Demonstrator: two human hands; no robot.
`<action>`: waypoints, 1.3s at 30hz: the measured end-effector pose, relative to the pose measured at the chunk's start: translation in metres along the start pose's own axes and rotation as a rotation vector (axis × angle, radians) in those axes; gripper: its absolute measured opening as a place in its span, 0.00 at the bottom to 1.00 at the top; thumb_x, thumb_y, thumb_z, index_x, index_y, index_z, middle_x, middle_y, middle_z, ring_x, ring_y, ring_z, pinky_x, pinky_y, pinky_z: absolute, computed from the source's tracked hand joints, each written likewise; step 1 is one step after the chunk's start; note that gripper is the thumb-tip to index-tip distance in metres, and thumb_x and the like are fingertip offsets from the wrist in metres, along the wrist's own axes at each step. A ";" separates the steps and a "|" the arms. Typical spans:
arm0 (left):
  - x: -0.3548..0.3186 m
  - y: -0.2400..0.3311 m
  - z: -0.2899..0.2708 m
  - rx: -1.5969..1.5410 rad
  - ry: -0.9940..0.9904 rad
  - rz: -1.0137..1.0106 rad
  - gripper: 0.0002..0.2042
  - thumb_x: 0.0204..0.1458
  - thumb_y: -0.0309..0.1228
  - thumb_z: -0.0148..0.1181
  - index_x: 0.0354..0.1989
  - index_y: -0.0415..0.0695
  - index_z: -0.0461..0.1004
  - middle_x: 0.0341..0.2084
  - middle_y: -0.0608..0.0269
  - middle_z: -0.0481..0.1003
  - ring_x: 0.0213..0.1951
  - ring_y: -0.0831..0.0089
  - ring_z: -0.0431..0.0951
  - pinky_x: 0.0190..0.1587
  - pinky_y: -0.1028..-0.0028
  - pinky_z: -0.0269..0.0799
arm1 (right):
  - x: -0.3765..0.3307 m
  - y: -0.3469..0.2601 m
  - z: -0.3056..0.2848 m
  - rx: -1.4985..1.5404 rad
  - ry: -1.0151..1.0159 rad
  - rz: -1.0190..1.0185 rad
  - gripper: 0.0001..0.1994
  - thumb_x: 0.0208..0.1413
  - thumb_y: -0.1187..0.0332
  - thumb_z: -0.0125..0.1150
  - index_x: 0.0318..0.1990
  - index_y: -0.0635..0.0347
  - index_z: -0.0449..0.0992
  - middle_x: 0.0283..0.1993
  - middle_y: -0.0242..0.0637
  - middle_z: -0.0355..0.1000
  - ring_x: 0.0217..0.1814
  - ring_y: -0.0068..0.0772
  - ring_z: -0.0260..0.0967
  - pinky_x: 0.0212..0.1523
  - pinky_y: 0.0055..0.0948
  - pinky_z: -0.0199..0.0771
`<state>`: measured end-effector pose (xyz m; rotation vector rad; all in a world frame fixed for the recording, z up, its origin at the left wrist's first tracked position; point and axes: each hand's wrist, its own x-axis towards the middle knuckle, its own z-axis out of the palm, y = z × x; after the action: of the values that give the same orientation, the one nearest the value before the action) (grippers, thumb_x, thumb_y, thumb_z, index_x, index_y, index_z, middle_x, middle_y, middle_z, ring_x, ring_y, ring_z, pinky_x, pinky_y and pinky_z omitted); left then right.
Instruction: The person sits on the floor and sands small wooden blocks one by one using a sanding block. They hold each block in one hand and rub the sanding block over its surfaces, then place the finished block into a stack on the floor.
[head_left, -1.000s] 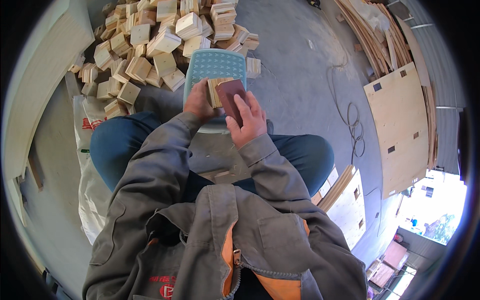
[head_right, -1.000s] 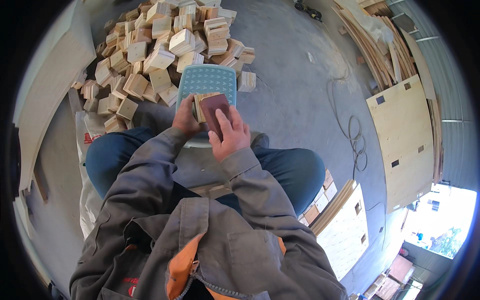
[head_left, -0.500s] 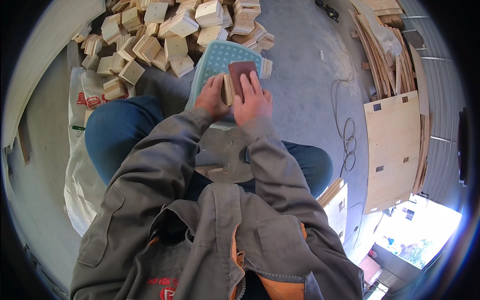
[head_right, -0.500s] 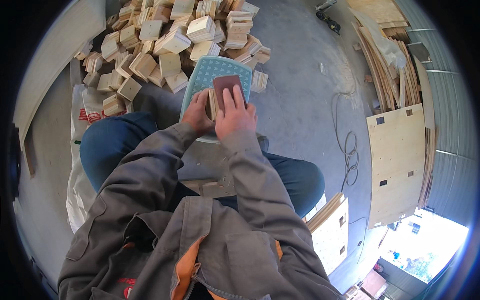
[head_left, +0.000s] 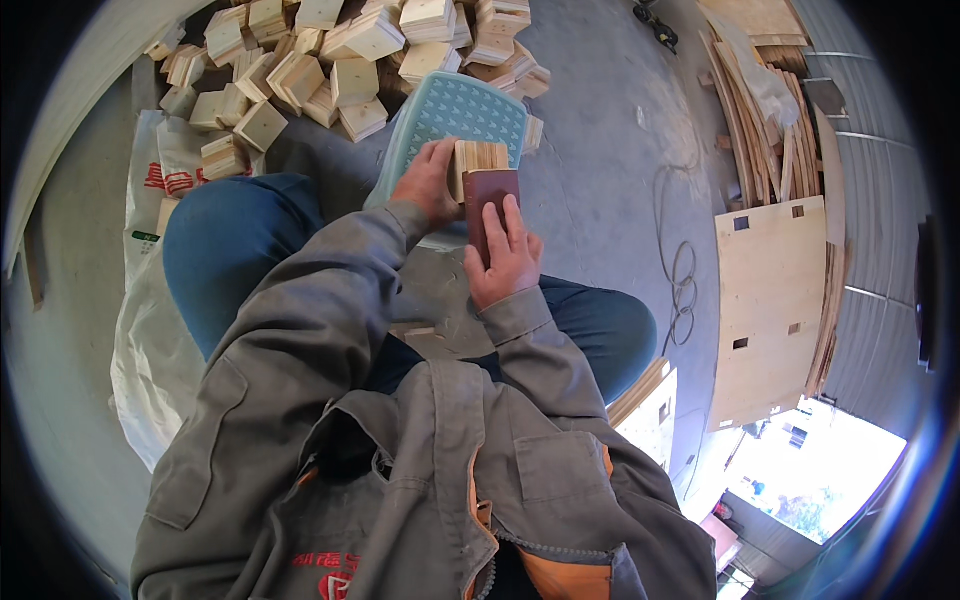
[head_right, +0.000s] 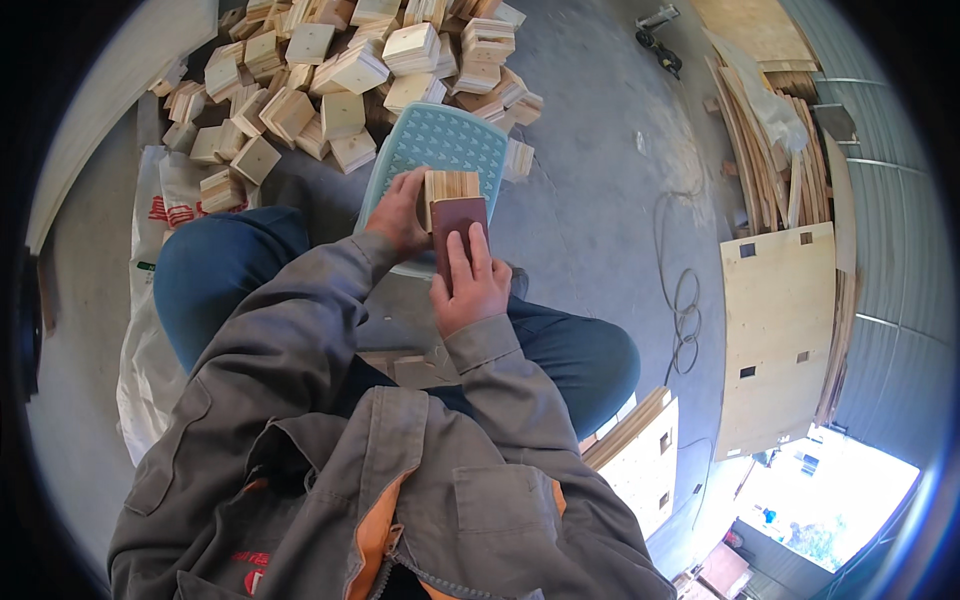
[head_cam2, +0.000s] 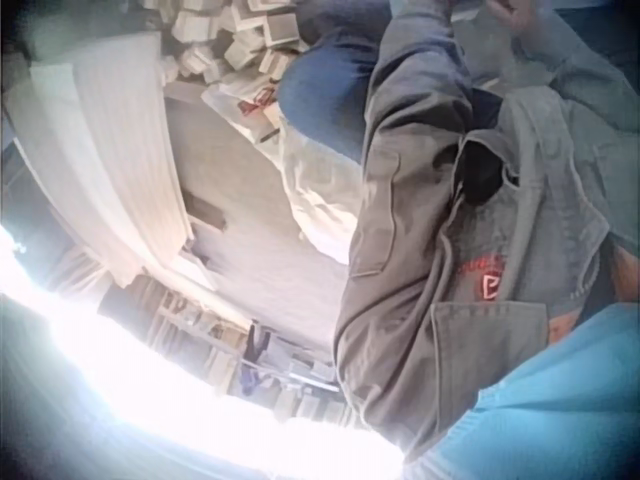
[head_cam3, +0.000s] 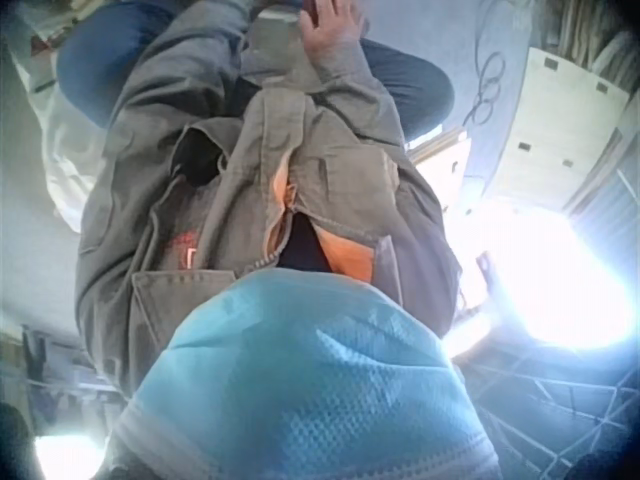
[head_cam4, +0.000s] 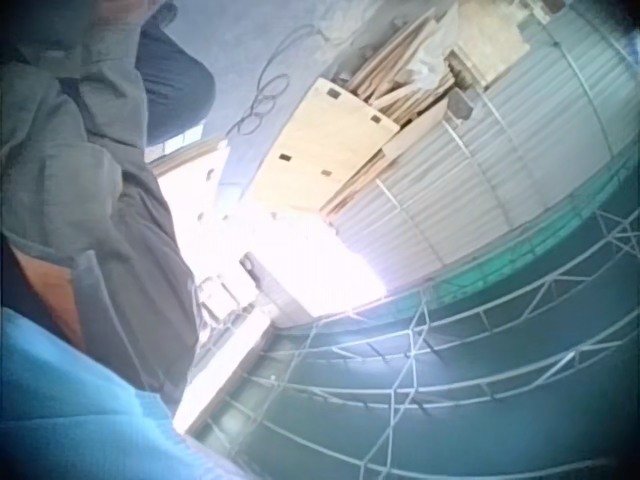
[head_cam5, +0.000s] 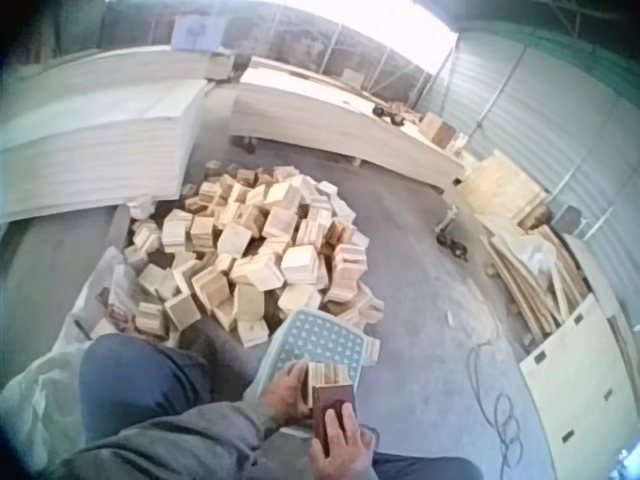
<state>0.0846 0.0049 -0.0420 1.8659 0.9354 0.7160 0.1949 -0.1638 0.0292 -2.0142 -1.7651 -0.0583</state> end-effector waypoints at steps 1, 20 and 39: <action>0.000 0.002 -0.001 -0.003 -0.023 -0.019 0.54 0.40 0.45 0.85 0.75 0.43 0.58 0.68 0.41 0.65 0.68 0.42 0.69 0.70 0.56 0.70 | -0.002 -0.004 -0.001 -0.015 0.008 0.008 0.35 0.51 0.66 0.71 0.71 0.53 0.75 0.80 0.47 0.61 0.59 0.59 0.67 0.64 0.52 0.71; 0.001 0.004 0.000 0.007 -0.004 -0.050 0.51 0.37 0.36 0.83 0.73 0.46 0.60 0.66 0.46 0.67 0.67 0.45 0.71 0.68 0.57 0.73 | 0.019 0.004 0.003 -0.038 -0.036 0.144 0.34 0.56 0.64 0.69 0.73 0.51 0.73 0.80 0.48 0.62 0.70 0.56 0.67 0.72 0.49 0.64; 0.003 -0.006 0.009 -0.001 0.017 -0.022 0.46 0.45 0.39 0.79 0.74 0.44 0.61 0.67 0.44 0.67 0.68 0.44 0.70 0.69 0.57 0.70 | 0.084 0.003 0.029 -0.088 0.005 0.112 0.32 0.55 0.64 0.69 0.70 0.46 0.76 0.79 0.41 0.63 0.61 0.57 0.69 0.66 0.50 0.71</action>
<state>0.0914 0.0051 -0.0507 1.8487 0.9652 0.7202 0.2048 -0.0752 0.0303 -2.1699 -1.6703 -0.1076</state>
